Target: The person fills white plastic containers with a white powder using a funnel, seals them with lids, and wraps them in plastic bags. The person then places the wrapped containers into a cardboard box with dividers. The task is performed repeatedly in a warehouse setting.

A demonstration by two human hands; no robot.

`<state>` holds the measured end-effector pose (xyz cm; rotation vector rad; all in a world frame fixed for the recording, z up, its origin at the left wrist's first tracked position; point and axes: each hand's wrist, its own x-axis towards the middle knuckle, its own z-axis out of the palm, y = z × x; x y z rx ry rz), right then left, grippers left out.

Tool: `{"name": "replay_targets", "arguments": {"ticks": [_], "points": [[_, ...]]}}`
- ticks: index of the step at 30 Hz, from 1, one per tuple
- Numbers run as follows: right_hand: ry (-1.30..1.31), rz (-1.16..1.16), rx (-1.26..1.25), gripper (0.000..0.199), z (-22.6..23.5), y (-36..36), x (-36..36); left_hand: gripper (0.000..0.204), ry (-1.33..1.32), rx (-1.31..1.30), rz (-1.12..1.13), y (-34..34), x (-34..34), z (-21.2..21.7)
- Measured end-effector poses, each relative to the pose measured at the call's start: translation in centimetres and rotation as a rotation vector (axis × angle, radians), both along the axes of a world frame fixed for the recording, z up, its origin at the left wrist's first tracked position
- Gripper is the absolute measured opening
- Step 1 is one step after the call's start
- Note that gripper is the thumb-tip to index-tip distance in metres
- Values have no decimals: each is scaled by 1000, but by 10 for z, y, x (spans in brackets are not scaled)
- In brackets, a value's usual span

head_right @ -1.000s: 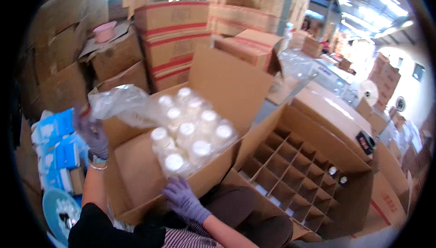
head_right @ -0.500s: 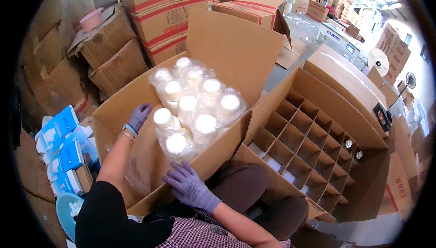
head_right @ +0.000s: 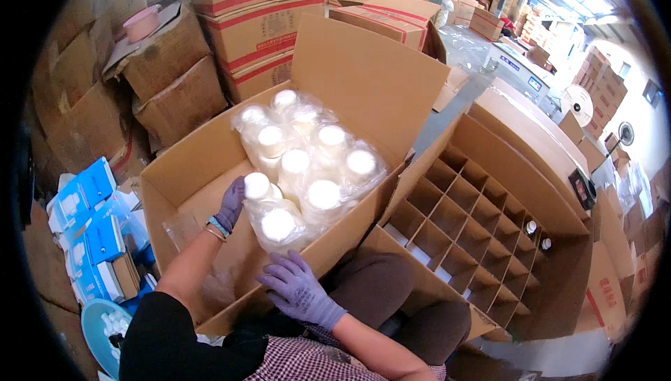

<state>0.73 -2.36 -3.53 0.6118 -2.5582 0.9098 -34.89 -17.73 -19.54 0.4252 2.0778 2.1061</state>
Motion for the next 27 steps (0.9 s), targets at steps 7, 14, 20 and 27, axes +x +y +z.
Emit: {"name": "replay_targets", "arguments": {"ticks": [7,14,20,27], "points": [[-56,-24,67,54,-1,14,8,109,453,-211,-312,26,40,48],[36,-41,14,54,-20,-3,7,97,382,-149,-46,6,27,52],[37,-2,-21,54,-8,5,18,71,331,385,180,-20,-25,123],[206,-414,-623,78,117,50,97,85,1130,-107,97,43,205,374]]}}
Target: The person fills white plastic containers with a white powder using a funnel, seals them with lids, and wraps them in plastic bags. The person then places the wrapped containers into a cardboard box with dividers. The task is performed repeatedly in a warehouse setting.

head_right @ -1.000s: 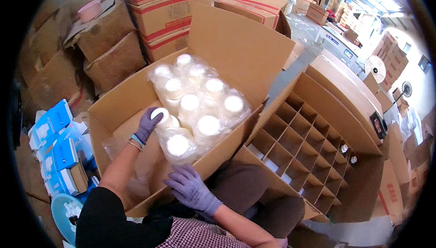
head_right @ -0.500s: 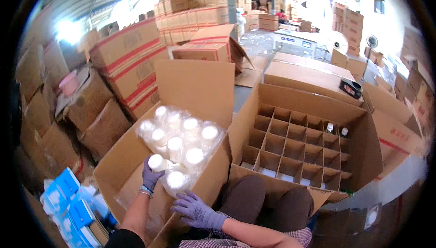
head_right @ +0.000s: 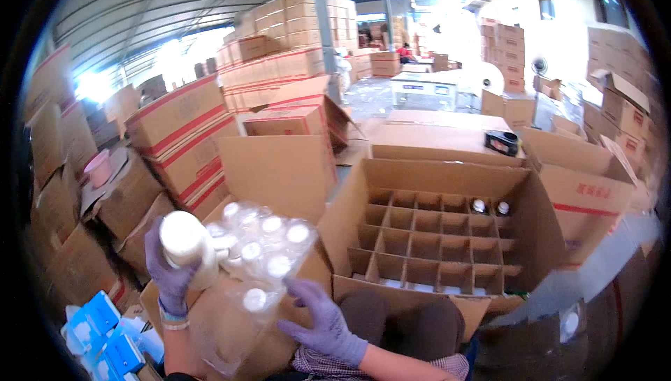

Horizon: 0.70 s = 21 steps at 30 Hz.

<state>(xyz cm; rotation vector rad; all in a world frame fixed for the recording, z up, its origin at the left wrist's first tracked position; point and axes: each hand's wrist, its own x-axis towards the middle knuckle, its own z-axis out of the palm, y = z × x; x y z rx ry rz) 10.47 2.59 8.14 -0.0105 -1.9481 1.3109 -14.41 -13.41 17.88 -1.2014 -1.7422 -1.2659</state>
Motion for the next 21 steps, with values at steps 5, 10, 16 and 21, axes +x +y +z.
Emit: {"name": "replay_targets", "arguments": {"ticks": [5,10,16,21], "points": [[-13,-191,-157,106,28,15,75,77,330,-629,-311,55,146,-20],[-450,-445,-81,76,-71,29,139,74,235,-800,-780,102,202,-121],[-327,-581,-284,69,-122,2,181,99,-413,-446,-673,93,129,-174],[-219,-608,-250,66,-134,16,168,101,-920,-472,-736,108,102,-190]]}}
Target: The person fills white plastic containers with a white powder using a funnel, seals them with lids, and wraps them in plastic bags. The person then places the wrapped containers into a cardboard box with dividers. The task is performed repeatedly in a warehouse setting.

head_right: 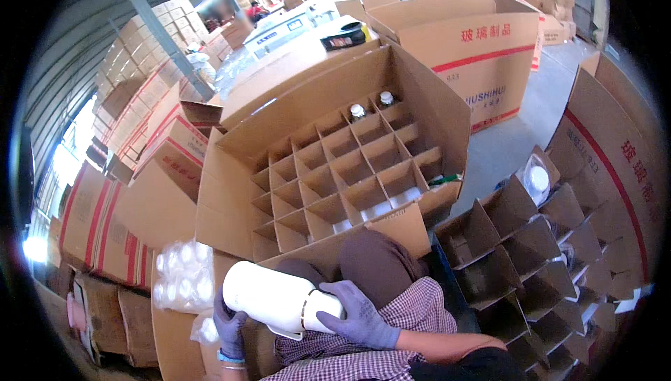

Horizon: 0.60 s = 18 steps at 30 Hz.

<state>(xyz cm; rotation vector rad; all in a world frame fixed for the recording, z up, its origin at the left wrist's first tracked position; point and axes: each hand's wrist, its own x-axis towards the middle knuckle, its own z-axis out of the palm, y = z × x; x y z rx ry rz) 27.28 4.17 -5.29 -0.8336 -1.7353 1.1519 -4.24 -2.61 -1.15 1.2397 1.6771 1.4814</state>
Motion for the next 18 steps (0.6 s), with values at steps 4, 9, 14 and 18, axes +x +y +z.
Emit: {"name": "replay_targets", "arguments": {"ticks": [4,9,14,18], "points": [[-126,31,-180,78,14,6,-11,90,-56,16,-63,-1,-27,-18],[-74,128,78,85,42,53,-13,82,296,-54,126,3,-54,-59],[-509,-360,605,67,87,156,15,83,-356,69,381,13,-22,-59],[-1022,-449,291,69,7,293,48,85,-15,100,389,17,-10,-58]]}}
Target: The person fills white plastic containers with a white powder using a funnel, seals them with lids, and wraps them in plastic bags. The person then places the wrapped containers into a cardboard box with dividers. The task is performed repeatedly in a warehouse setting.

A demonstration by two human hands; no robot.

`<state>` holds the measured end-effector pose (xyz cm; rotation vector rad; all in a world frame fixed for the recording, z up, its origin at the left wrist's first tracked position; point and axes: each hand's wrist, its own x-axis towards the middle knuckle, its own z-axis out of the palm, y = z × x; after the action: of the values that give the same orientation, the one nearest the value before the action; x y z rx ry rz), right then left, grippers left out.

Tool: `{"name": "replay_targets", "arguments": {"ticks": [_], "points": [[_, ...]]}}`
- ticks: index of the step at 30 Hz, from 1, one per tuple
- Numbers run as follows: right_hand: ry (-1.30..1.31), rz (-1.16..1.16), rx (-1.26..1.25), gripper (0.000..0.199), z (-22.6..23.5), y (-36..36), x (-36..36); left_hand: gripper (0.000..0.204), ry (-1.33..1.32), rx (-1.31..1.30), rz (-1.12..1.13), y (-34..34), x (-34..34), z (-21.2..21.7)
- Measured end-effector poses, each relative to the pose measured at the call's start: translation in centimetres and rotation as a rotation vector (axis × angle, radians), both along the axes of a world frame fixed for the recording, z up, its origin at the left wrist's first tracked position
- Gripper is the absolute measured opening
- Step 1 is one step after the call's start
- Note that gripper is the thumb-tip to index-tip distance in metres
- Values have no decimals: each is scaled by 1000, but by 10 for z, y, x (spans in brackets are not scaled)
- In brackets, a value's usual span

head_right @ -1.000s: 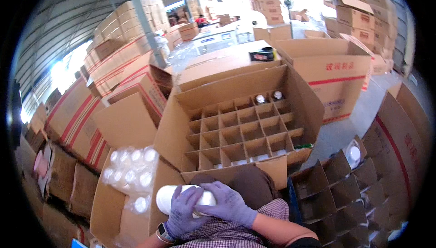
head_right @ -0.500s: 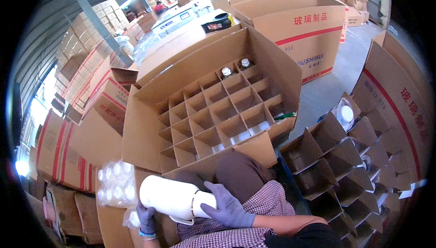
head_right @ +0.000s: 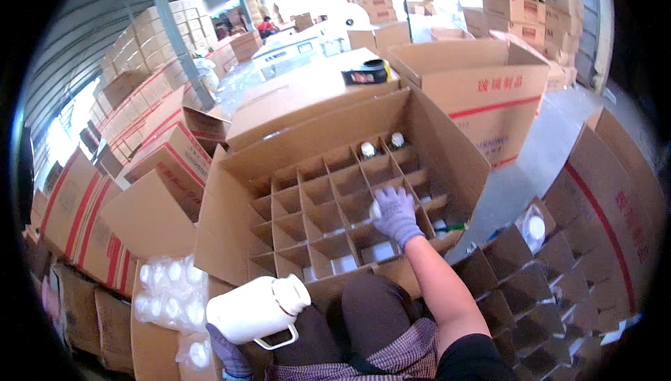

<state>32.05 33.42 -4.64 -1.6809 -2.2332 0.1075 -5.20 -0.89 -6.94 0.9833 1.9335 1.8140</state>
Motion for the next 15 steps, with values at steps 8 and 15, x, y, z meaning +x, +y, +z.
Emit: {"name": "replay_targets", "arguments": {"ticks": [8,15], "points": [[843,535,-820,72,38,-118,-53,81,64,217,-59,23,54,70],[961,490,-1094,79,55,-175,-40,80,449,307,-231,4,37,39]]}}
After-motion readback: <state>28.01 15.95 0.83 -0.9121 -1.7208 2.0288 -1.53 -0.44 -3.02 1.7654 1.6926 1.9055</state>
